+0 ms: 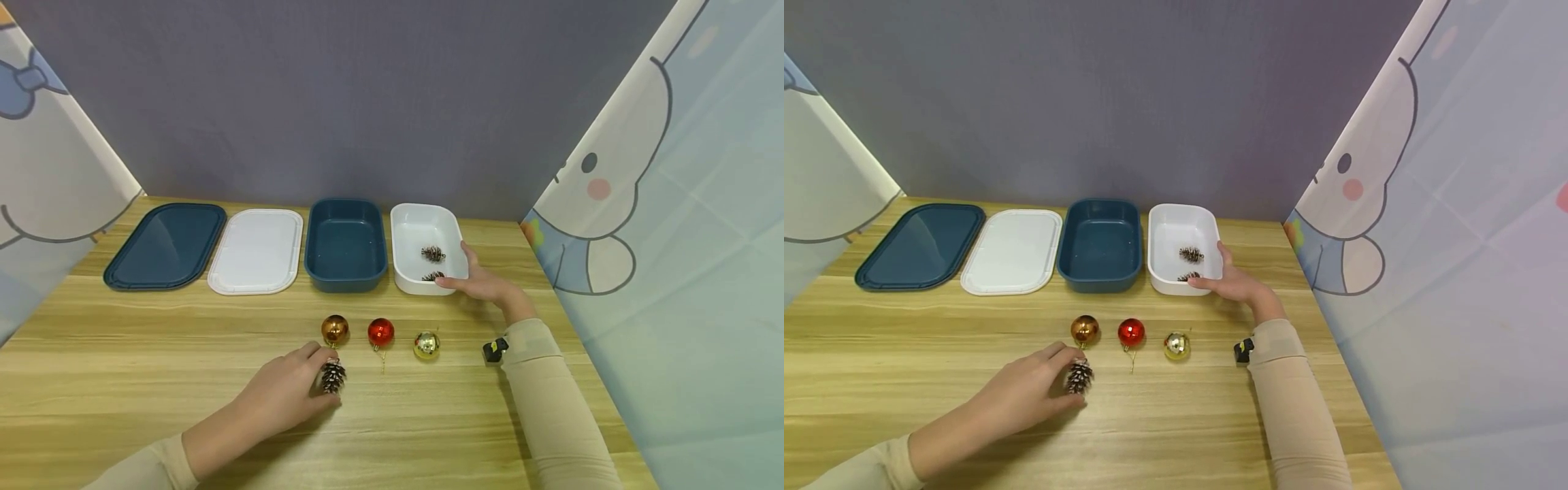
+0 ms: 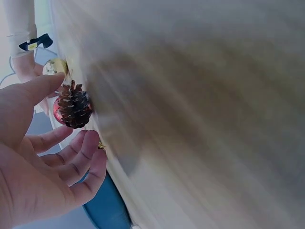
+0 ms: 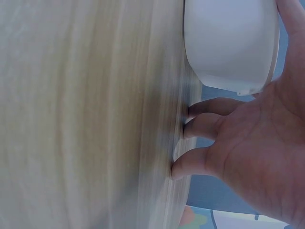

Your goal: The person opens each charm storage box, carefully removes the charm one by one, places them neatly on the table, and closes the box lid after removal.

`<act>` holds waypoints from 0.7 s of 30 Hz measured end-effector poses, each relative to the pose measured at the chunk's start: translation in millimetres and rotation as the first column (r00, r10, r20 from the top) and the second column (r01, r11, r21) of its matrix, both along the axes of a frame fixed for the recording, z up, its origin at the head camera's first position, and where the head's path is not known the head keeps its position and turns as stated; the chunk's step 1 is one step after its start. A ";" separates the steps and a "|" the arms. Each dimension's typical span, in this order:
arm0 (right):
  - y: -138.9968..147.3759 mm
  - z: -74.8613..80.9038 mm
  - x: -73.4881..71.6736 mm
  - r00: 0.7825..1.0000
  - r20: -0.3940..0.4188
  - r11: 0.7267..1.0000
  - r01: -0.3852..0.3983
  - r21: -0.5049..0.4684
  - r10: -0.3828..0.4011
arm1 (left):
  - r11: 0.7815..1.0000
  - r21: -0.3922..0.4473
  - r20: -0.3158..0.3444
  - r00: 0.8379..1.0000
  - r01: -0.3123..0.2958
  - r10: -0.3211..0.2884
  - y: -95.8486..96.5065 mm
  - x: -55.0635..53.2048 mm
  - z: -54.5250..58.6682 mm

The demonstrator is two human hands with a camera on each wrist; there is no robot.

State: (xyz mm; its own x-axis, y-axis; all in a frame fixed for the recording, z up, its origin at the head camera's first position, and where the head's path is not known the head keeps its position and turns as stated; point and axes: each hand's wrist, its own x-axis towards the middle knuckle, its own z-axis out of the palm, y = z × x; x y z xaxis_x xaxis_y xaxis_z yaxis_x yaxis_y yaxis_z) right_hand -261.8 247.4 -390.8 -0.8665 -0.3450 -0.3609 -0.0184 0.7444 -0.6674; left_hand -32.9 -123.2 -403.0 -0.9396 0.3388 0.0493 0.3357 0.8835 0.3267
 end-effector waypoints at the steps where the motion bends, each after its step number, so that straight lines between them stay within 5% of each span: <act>1: 0.0 0.1 -0.1 1.000 -0.001 1.000 0.000 -0.002 0.000 | 1.000 -0.004 -0.011 1.000 0.005 -0.005 0.0 -0.4 1.0; 13: 0.5 -1.2 -1.2 1.000 0.001 1.000 0.008 -0.010 -0.008 | 0.998 -0.037 -0.068 0.997 0.043 -0.046 3.4 -23.1 35.4; 21: 1.9 -3.1 -1.3 1.000 -0.003 0.999 0.030 -0.013 -0.030 | 0.990 -0.032 -0.075 0.987 0.137 -0.139 29.7 -48.7 61.9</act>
